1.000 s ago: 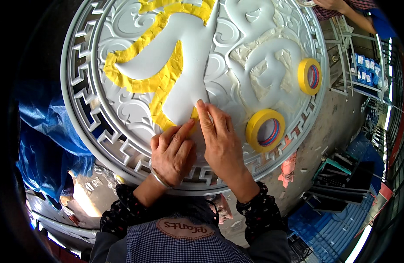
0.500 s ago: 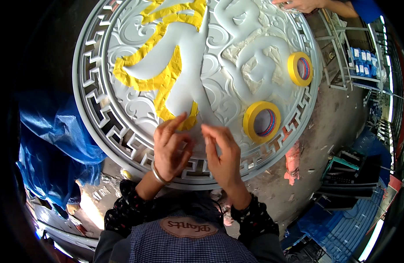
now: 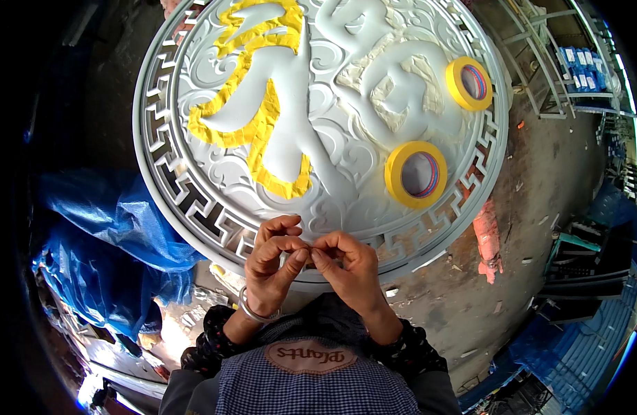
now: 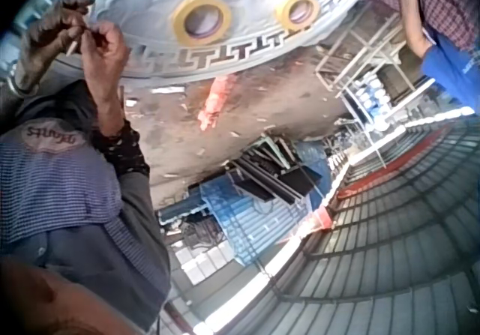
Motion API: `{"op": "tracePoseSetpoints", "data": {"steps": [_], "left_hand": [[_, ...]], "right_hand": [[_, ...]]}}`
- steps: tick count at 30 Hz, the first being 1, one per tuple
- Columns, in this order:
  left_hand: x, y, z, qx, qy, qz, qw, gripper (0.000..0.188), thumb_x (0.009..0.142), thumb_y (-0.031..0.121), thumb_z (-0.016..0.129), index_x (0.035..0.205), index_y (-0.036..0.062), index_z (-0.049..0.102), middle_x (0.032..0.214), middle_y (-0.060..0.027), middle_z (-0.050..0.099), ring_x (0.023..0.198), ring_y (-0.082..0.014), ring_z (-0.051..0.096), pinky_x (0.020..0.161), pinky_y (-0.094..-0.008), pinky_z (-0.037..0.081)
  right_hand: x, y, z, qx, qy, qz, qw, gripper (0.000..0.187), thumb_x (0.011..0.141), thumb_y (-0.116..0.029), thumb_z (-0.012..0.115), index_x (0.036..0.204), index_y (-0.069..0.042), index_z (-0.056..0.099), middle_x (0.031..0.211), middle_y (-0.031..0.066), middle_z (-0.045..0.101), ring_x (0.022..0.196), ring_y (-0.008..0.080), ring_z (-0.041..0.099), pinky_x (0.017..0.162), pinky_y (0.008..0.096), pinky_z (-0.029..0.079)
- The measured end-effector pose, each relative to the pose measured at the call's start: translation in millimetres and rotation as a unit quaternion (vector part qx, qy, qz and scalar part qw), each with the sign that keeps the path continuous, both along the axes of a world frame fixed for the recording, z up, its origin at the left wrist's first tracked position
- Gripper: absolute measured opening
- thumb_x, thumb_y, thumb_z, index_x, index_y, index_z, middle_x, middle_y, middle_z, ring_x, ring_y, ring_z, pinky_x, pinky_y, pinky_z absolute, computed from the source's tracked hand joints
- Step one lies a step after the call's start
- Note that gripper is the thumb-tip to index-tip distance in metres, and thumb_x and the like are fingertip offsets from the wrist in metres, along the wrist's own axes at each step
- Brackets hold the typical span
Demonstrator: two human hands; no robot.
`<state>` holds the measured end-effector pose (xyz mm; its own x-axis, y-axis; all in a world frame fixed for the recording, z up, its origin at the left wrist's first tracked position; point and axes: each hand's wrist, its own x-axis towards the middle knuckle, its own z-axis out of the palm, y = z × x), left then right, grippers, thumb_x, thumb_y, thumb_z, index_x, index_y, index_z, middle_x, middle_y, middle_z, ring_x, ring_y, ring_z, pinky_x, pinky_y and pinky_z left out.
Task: The person applies yellow masking tape to a large white decorative circular panel, carefully following the contours of a raised design. Another person works on the same panel in the background.
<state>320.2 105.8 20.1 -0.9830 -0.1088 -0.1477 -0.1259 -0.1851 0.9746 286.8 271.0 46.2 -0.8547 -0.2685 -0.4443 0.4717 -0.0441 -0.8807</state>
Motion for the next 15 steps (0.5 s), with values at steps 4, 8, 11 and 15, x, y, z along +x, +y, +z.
{"op": "tracePoseSetpoints", "data": {"steps": [4,8,11,15], "left_hand": [[-5,3,8,-0.144,0.060,-0.002,0.988,0.033,0.090,0.008,0.081,0.122,0.0067,0.074,0.137,-0.0166,0.057,0.116,-0.0265,0.061,0.098,-0.0381,0.051],[-28,-2,13,-0.312,0.051,0.007,0.949,0.047,0.093,0.009,0.074,0.139,0.0062,0.065,0.128,-0.0181,0.063,0.119,-0.0325,0.060,0.100,-0.0415,0.049],[-54,-9,-2,-0.540,0.103,-0.039,0.835,0.062,0.083,0.005,0.076,0.143,0.0128,0.063,0.134,-0.0116,0.060,0.122,-0.0347,0.057,0.102,-0.0470,0.045],[-64,-16,-25,-0.616,0.126,-0.078,0.774,0.059,0.085,0.011,0.070,0.144,0.0162,0.063,0.138,-0.0078,0.054,0.125,-0.0293,0.055,0.098,-0.0441,0.044]], "right_hand": [[-6,9,8,0.018,0.045,0.030,0.998,0.010,0.102,-0.007,0.069,0.103,0.002,0.065,0.090,0.0017,0.069,0.083,0.0066,0.066,0.077,0.0225,0.054],[-14,22,4,0.046,0.031,0.016,0.998,0.013,0.103,-0.011,0.067,0.100,0.001,0.064,0.087,0.0015,0.067,0.081,0.0063,0.065,0.076,0.0220,0.053],[-15,26,-11,0.019,0.012,-0.025,0.999,0.013,0.104,-0.011,0.066,0.101,0.001,0.062,0.090,0.0031,0.067,0.082,0.0085,0.066,0.076,0.0231,0.053],[-12,24,-29,-0.004,0.000,-0.020,1.000,0.014,0.104,-0.011,0.066,0.103,0.002,0.061,0.093,0.0044,0.067,0.084,0.0095,0.066,0.080,0.0244,0.053]]}}
